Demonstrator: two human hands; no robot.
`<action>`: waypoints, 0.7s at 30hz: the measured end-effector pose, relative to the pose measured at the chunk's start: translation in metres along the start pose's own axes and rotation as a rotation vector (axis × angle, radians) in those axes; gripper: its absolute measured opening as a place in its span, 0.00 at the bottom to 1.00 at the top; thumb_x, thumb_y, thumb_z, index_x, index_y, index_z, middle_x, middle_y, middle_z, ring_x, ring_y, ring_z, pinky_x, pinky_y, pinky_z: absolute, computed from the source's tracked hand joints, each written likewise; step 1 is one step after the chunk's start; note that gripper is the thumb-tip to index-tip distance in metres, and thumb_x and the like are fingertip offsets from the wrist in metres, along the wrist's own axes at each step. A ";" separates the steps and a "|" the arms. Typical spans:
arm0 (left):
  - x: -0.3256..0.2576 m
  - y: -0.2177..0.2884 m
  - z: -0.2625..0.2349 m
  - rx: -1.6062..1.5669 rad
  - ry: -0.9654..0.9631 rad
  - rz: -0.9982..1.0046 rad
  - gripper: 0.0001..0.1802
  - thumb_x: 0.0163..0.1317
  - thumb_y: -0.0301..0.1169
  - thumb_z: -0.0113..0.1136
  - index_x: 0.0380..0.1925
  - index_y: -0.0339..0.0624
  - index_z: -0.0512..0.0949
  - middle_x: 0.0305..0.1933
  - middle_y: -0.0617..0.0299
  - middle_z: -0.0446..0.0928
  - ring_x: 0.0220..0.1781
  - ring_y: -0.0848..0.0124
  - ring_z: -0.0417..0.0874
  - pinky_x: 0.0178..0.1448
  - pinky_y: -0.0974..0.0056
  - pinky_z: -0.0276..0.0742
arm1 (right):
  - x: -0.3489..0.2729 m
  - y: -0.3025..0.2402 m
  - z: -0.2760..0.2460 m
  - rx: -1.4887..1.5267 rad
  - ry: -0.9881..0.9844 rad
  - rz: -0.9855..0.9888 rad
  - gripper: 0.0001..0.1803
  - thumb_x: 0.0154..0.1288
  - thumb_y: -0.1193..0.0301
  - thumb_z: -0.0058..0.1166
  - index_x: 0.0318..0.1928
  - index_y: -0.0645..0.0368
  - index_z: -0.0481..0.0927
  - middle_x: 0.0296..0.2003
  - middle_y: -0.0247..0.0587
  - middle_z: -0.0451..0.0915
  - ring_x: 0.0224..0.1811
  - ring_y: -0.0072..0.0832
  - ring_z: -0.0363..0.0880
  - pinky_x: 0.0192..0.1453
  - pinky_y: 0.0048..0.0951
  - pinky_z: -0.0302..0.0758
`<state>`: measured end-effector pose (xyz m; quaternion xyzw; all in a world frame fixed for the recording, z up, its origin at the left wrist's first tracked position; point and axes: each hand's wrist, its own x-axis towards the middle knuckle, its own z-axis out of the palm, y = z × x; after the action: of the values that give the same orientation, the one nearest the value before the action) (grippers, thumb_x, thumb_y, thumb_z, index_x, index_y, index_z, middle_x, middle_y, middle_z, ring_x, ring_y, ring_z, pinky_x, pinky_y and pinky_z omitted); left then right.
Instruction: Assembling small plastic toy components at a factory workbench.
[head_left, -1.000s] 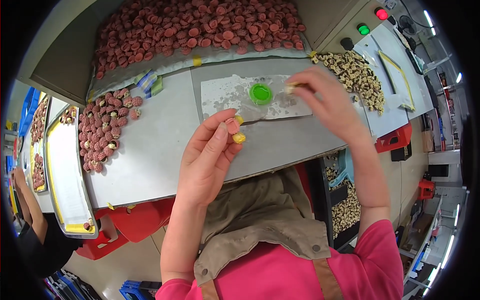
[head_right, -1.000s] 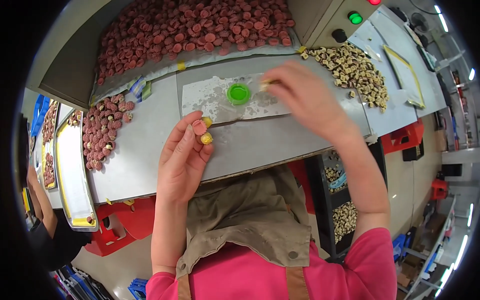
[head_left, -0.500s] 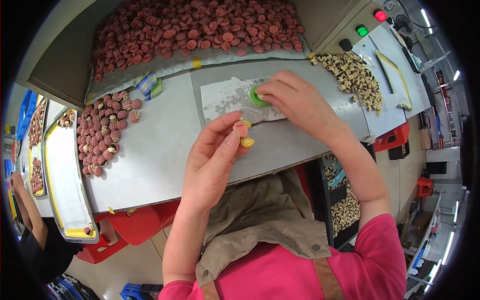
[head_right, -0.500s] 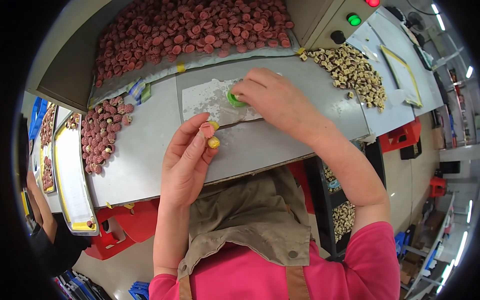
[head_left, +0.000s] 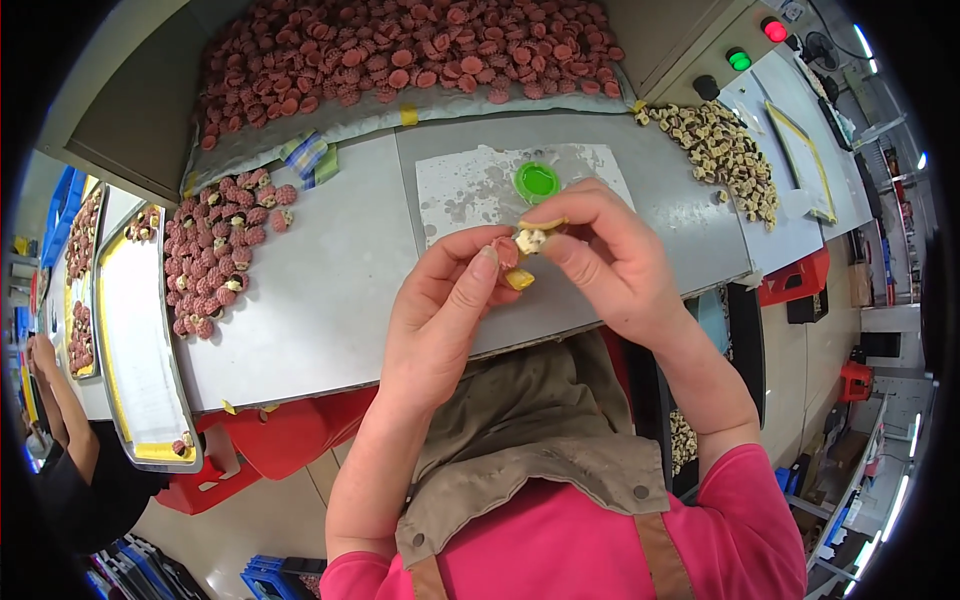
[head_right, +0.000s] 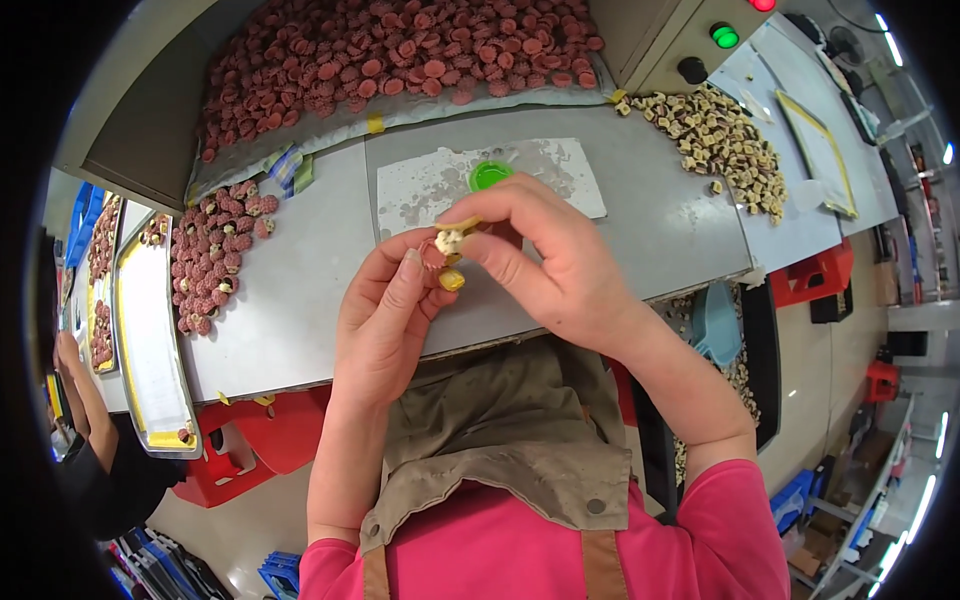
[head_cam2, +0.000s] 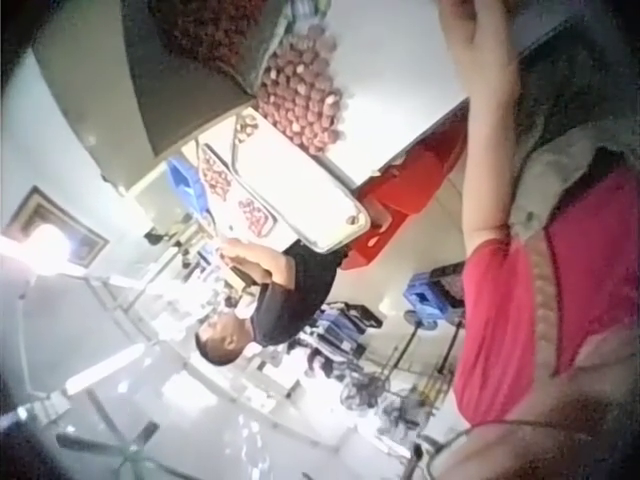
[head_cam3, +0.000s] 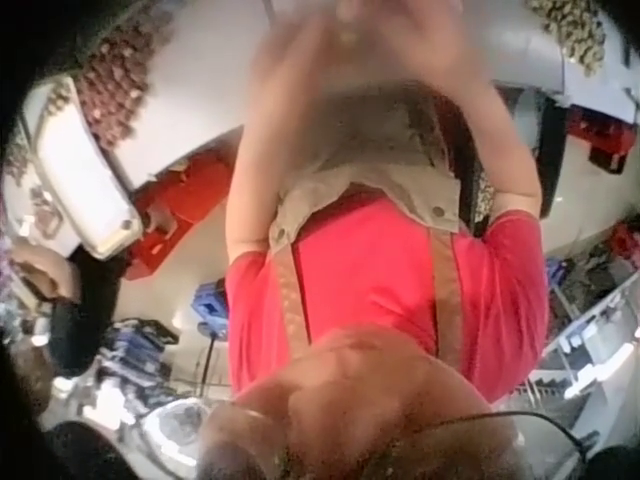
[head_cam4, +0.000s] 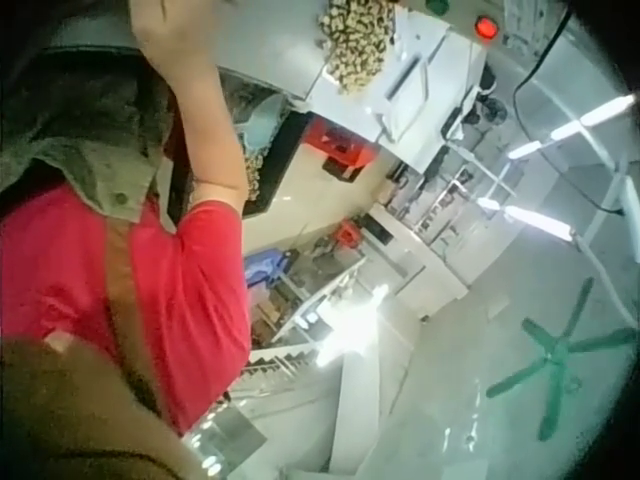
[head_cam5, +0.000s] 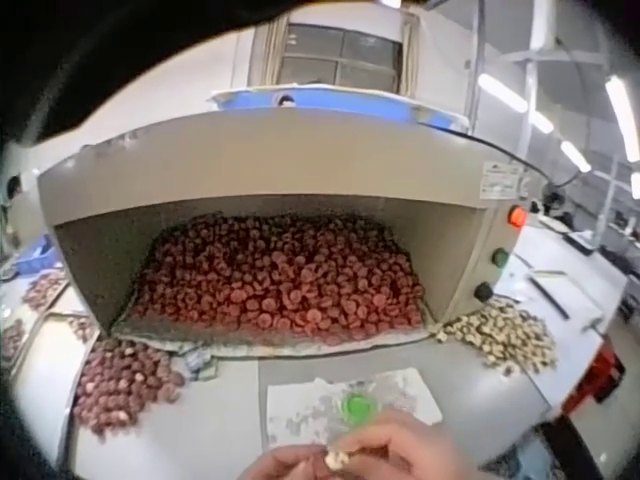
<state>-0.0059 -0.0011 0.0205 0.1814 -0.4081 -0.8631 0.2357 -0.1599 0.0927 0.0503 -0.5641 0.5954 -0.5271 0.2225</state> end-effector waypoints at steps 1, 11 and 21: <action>0.000 0.000 0.000 0.006 -0.002 0.011 0.17 0.68 0.35 0.50 0.51 0.35 0.70 0.47 0.61 0.75 0.47 0.76 0.75 0.51 0.70 0.71 | 0.001 0.000 0.001 0.001 0.002 0.000 0.09 0.65 0.74 0.51 0.45 0.61 0.74 0.40 0.34 0.76 0.40 0.22 0.73 0.46 0.23 0.69; -0.007 -0.016 0.006 0.297 0.090 0.335 0.13 0.65 0.25 0.53 0.49 0.33 0.71 0.46 0.60 0.74 0.46 0.75 0.76 0.53 0.71 0.72 | -0.009 0.002 0.023 0.049 0.065 0.006 0.10 0.61 0.78 0.54 0.43 0.61 0.75 0.39 0.42 0.75 0.37 0.29 0.75 0.41 0.28 0.73; -0.007 -0.011 0.003 0.332 0.039 0.230 0.20 0.63 0.23 0.54 0.56 0.35 0.68 0.45 0.58 0.74 0.47 0.74 0.76 0.52 0.71 0.73 | -0.020 0.000 0.017 -0.037 0.056 0.011 0.12 0.63 0.73 0.55 0.47 0.61 0.74 0.39 0.37 0.72 0.38 0.24 0.71 0.45 0.22 0.68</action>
<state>-0.0044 0.0106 0.0148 0.1867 -0.5581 -0.7477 0.3075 -0.1407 0.1043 0.0377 -0.5501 0.6140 -0.5302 0.1981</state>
